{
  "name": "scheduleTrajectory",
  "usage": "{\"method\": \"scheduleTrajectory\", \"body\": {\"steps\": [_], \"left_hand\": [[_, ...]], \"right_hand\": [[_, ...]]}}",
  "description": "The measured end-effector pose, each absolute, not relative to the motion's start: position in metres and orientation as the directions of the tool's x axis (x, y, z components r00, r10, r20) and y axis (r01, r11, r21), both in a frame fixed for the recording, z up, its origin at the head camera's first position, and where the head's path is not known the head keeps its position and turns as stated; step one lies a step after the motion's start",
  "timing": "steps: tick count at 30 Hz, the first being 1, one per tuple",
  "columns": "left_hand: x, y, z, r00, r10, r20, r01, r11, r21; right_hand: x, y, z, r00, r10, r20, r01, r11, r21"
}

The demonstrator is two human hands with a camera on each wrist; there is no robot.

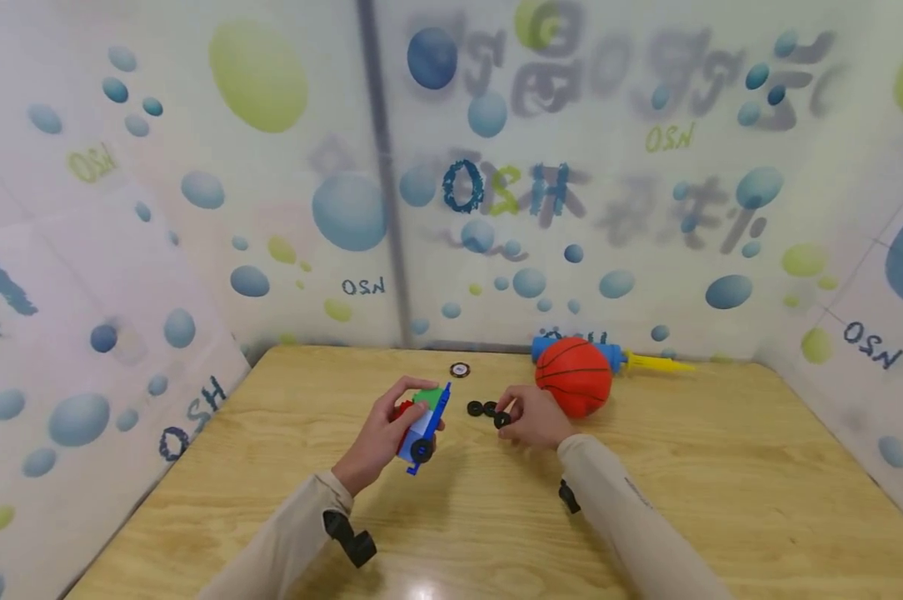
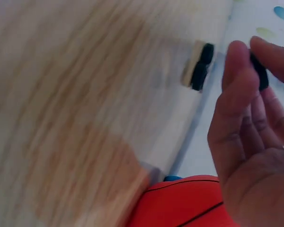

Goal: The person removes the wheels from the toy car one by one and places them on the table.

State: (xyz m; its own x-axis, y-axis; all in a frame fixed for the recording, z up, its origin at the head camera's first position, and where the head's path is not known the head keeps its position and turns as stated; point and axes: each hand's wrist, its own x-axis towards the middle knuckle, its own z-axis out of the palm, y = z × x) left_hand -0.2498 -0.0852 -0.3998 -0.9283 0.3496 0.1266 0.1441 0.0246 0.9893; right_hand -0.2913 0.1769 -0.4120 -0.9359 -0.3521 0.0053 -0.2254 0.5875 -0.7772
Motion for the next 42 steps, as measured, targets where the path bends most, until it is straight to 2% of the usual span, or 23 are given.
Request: {"method": "scheduleTrajectory", "body": {"steps": [7, 16, 24, 38, 42], "left_hand": [[-0.249, -0.084, -0.401, -0.916, 0.377, 0.135, 0.155, 0.023, 0.988], [-0.250, -0.086, -0.403, -0.922, 0.370, 0.117, 0.151, 0.064, 0.987], [-0.249, -0.085, -0.401, -0.921, 0.374, 0.110, 0.142, 0.059, 0.988], [-0.252, -0.080, -0.404, -0.948, 0.301, 0.100, 0.120, 0.047, 0.992], [-0.253, -0.080, -0.403, -0.954, 0.280, 0.107, 0.124, 0.043, 0.991]], "right_hand": [[-0.308, 0.164, -0.420, -0.979, -0.202, -0.043, -0.137, 0.789, -0.598], [-0.314, 0.158, -0.423, -0.997, -0.075, -0.009, -0.060, 0.857, -0.512], [-0.323, 0.160, -0.429, -0.997, -0.036, -0.066, 0.001, 0.867, -0.498], [-0.313, 0.158, -0.414, -0.994, -0.073, -0.087, -0.029, 0.905, -0.424], [-0.306, 0.159, -0.407, -0.991, -0.116, -0.063, -0.079, 0.904, -0.421]]}}
